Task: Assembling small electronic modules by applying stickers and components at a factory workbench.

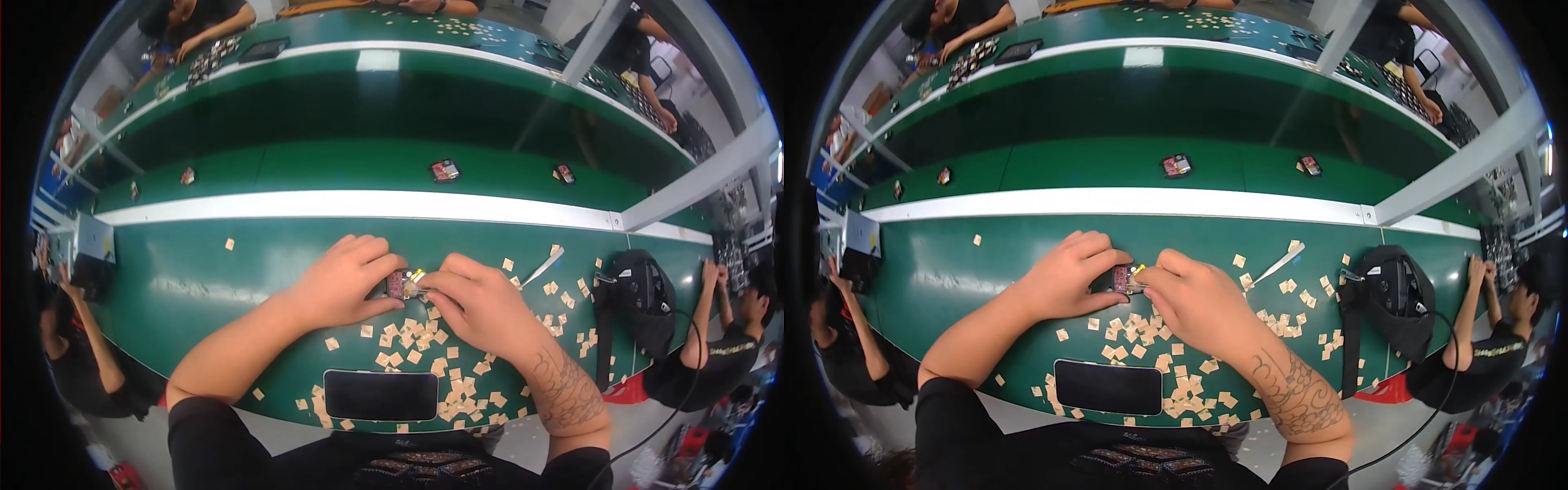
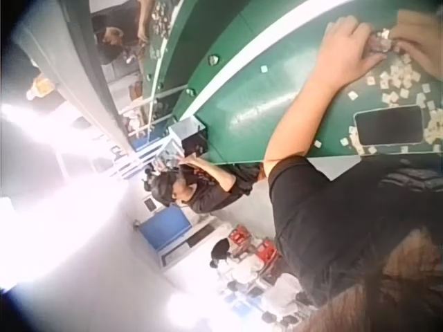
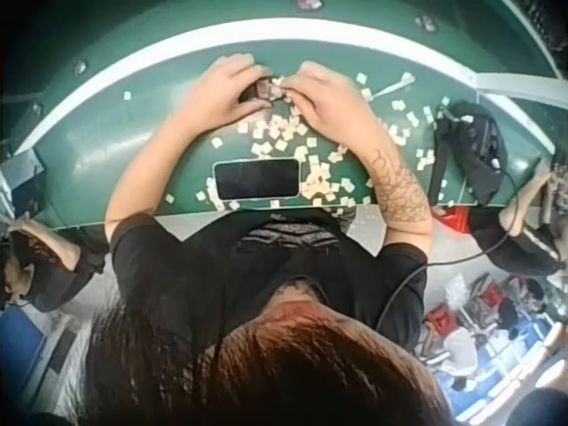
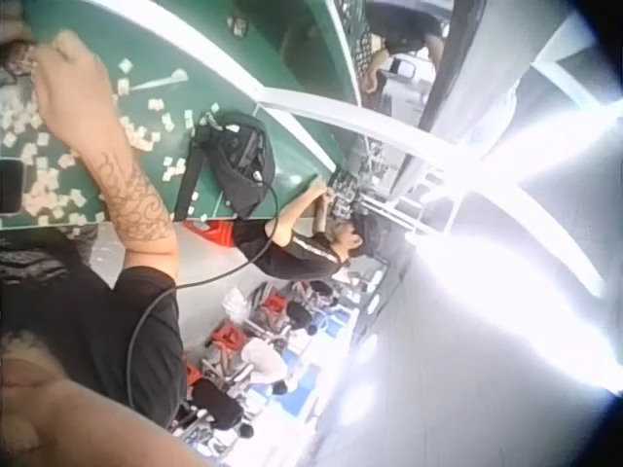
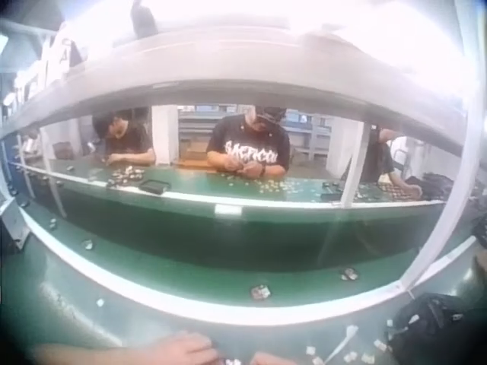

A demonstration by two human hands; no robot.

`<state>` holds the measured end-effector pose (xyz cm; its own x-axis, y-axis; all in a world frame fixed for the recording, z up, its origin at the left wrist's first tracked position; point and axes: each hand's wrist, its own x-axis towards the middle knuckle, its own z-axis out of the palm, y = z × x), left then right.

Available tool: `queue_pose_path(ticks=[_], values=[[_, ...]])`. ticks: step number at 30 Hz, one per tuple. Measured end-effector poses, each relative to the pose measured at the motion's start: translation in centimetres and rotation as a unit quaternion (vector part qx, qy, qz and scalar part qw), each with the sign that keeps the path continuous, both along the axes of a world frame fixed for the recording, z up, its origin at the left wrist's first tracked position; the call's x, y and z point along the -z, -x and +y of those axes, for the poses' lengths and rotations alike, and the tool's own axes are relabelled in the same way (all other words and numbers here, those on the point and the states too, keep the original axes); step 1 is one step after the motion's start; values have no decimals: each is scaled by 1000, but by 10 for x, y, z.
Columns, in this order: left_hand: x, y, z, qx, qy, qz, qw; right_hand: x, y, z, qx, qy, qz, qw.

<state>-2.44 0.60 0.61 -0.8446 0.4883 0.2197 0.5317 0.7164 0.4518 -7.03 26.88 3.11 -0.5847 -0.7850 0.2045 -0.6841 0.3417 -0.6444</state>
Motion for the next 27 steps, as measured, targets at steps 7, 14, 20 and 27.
queue_pose_path(ticks=[7, 14, 20, 27], values=[[4, -6, 6, -8, -10, 26, 1000, -5, -12, -11, 11, -139, 169, 976], [10, -8, 7, -26, -59, 6, 998, 13, -9, -14, 36, -92, 110, 989], [8, -10, 8, -46, -60, -1, 997, 20, 12, -2, 92, 68, -141, 983], [7, -8, 5, -13, -88, -13, 996, 18, 13, -5, 5, -2, 18, 1000]])
